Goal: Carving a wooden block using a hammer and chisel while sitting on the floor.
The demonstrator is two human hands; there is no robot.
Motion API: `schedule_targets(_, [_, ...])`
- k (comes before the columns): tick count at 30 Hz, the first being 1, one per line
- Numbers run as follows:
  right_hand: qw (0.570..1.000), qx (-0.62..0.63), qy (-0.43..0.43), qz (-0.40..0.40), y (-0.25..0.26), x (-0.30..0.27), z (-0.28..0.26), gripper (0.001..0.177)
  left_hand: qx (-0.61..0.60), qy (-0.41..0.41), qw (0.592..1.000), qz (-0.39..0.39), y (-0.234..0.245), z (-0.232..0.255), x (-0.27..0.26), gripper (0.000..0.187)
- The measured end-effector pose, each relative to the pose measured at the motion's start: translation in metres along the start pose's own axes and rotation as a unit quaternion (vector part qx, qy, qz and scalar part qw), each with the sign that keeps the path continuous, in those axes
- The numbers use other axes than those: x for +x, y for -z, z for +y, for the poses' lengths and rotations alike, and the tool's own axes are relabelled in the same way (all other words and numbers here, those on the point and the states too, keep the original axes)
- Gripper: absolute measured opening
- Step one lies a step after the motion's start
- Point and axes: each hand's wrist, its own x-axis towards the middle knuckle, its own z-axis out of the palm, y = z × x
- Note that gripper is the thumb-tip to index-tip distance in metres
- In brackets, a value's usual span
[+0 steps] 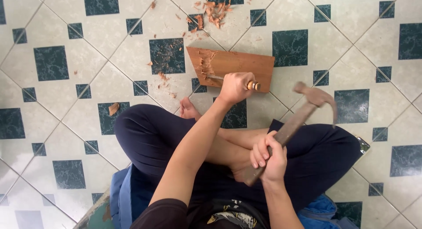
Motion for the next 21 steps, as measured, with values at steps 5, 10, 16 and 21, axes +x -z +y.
schedule_targets(5, [0.997, -0.016, -0.080, -0.006, 0.016, -0.003, 0.013, 0.011, 0.015, -0.006, 1.000, -0.010, -0.009, -0.011, -0.009, 0.017])
schedule_targets(10, [0.997, -0.036, -0.059, -0.015, 0.018, -0.006, -0.006, 0.015, 0.000, 0.014, 1.000, 0.010, -0.003, 0.003, -0.007, 0.014])
schedule_targets(16, [0.994, -0.046, 0.096, -0.018, 0.003, -0.007, -0.024, 0.014, 0.015, -0.014, 0.999, 0.025, -0.005, 0.002, -0.009, 0.017])
schedule_targets(21, [0.985, -0.099, -0.143, 0.007, 0.009, 0.000, 0.007, 0.008, 0.028, -0.014, 0.999, 0.008, -0.001, -0.011, -0.015, 0.017])
